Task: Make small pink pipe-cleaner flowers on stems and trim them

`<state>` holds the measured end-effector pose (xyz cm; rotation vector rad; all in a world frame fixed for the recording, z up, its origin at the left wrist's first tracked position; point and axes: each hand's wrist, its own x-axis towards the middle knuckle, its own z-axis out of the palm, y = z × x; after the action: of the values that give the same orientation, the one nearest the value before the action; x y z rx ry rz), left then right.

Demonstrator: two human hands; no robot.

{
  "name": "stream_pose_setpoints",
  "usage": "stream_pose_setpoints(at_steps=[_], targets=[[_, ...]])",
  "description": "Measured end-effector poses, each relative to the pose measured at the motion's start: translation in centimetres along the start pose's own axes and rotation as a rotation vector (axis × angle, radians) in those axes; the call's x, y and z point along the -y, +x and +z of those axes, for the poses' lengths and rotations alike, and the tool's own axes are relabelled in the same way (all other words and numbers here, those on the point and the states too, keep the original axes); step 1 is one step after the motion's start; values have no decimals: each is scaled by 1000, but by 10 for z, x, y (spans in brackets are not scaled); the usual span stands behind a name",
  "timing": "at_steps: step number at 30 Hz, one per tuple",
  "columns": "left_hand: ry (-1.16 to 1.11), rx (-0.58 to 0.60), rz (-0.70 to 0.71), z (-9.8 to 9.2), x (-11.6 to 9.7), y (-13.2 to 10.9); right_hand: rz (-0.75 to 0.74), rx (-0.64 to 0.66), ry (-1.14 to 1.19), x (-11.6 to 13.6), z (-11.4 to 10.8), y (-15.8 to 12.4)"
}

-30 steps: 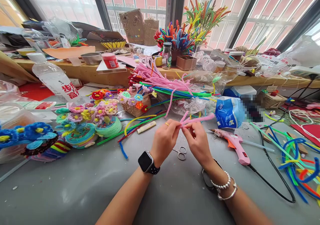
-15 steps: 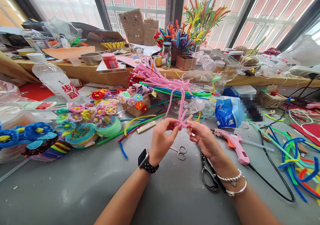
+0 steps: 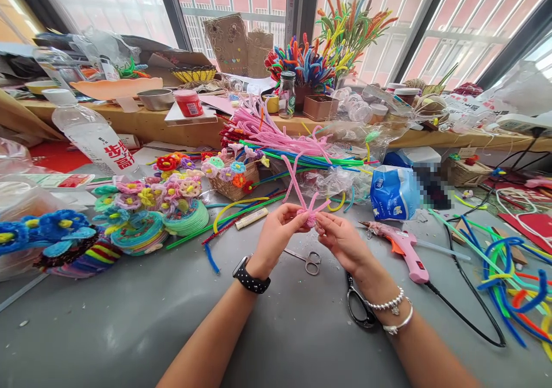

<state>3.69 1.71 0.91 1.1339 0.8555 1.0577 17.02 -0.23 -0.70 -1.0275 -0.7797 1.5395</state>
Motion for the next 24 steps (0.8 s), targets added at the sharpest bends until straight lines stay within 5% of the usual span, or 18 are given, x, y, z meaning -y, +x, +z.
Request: stream_pose_setpoints(at_steps=[12, 24], targets=[[-35, 40, -49, -3, 4, 2, 49, -7, 77, -1, 5, -3], [-151, 84, -31, -1, 5, 0, 97, 154, 243, -5, 2, -2]])
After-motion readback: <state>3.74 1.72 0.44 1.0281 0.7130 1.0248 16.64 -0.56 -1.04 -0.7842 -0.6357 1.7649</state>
